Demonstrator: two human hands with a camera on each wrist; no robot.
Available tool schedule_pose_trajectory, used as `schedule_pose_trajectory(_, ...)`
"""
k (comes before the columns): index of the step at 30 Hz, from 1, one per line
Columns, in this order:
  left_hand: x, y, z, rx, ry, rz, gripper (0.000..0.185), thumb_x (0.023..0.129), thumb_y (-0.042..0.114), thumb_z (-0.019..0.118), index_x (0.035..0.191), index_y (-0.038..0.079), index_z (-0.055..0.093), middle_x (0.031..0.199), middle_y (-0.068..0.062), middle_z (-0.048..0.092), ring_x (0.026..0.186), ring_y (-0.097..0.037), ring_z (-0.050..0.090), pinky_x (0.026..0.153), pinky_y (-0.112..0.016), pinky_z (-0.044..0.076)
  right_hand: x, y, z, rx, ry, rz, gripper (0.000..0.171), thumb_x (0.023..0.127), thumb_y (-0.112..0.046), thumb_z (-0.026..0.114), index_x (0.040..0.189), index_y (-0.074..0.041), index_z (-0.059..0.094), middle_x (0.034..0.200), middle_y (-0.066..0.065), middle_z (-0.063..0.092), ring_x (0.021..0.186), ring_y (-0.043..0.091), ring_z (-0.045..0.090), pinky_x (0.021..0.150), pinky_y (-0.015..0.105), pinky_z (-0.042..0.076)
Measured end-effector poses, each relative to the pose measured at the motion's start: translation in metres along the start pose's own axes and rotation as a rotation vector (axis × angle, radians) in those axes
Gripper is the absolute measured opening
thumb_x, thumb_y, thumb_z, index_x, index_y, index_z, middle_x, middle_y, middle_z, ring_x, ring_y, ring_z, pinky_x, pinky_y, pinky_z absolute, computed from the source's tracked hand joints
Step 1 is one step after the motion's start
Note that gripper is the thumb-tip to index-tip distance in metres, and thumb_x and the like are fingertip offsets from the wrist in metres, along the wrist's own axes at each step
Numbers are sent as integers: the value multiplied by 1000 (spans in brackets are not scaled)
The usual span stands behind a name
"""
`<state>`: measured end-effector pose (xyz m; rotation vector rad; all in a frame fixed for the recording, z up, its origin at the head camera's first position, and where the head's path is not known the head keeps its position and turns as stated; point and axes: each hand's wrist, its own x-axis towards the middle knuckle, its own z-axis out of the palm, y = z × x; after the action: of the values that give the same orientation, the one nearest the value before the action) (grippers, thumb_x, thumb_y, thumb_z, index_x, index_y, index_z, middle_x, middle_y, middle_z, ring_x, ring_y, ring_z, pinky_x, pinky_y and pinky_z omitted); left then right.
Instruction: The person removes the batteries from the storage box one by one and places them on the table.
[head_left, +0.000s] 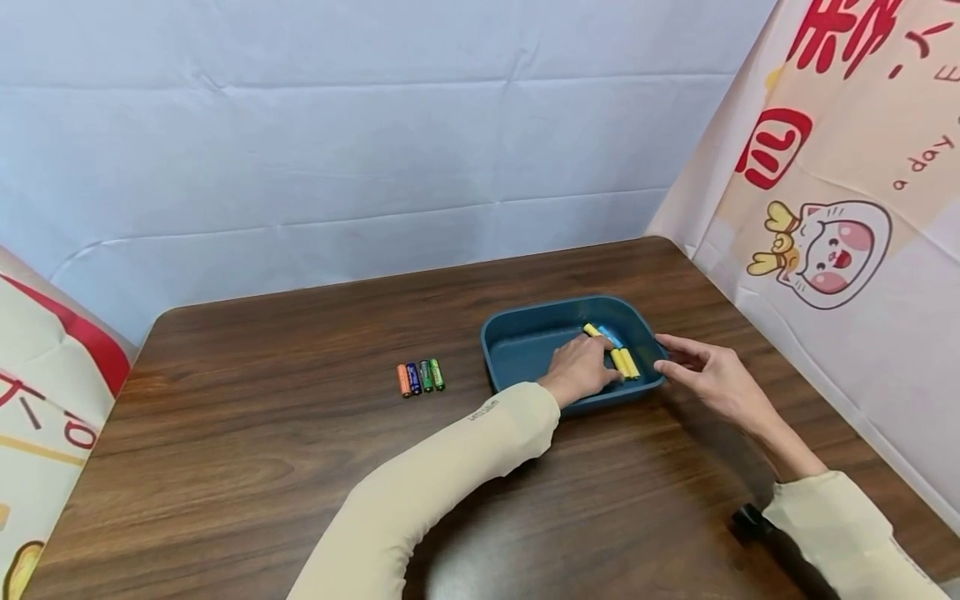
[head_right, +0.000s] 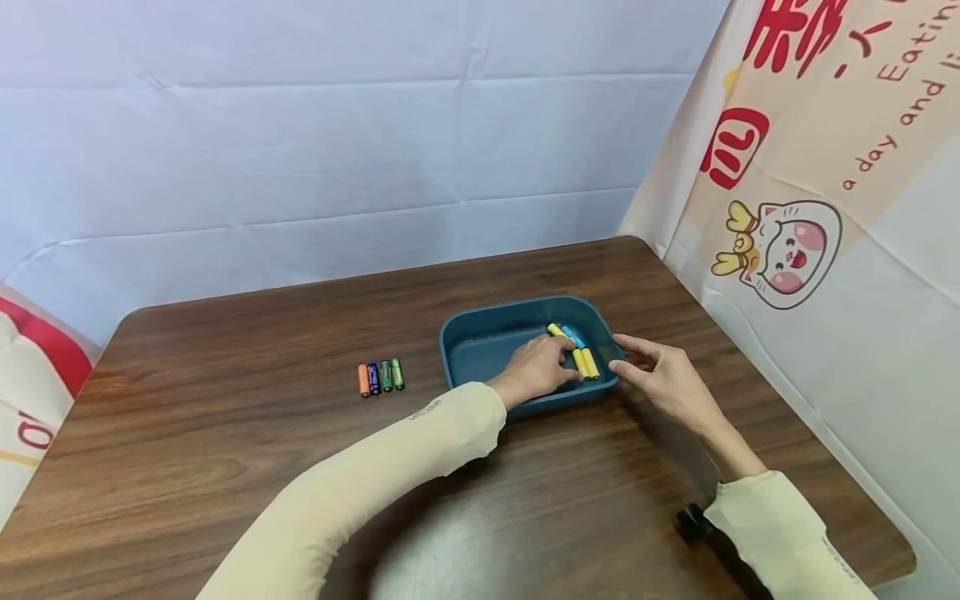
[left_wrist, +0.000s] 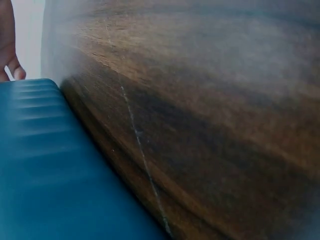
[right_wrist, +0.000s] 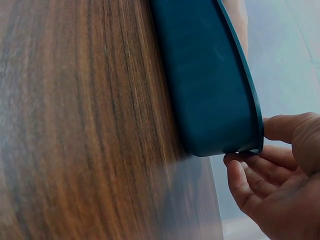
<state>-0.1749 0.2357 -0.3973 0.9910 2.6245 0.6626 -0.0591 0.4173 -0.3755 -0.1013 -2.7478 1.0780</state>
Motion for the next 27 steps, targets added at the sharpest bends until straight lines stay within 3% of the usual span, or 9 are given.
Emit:
schedule_pose_trajectory(5,2,2,-1,38,25,12,35,94,47,76,119,25,73,97,12,67,88,-7,60,77,-30,50,1,-1,0,-3,5,-4,47,102,-19,69,141,6,59,117,29,70,84,2,65,67,17,53)
schedule_pose_trajectory(9,3,3,0,61,37,1,32,93,49,76,112,24,73,82,11,61,74,-8,56,68,-28,47,2,-1,1,1,4,-5,47,102,-19,69,141,6,60,118,29,70,84,1,65,67,17,54)
schedule_pose_trajectory(20,7,8,3,135,24,-25,42,89,58,75,113,24,71,84,8,63,71,-10,58,68,-30,49,3,-1,-1,-18,9,-15,46,101,-18,70,139,6,60,119,30,69,86,-5,63,65,16,51)
schedule_pose_trajectory(27,9,9,5,188,33,-17,37,90,57,75,110,26,73,90,7,63,73,-12,59,69,-31,51,3,-1,-2,-31,10,-21,46,101,-17,70,139,7,60,118,30,69,86,-5,62,65,15,51)
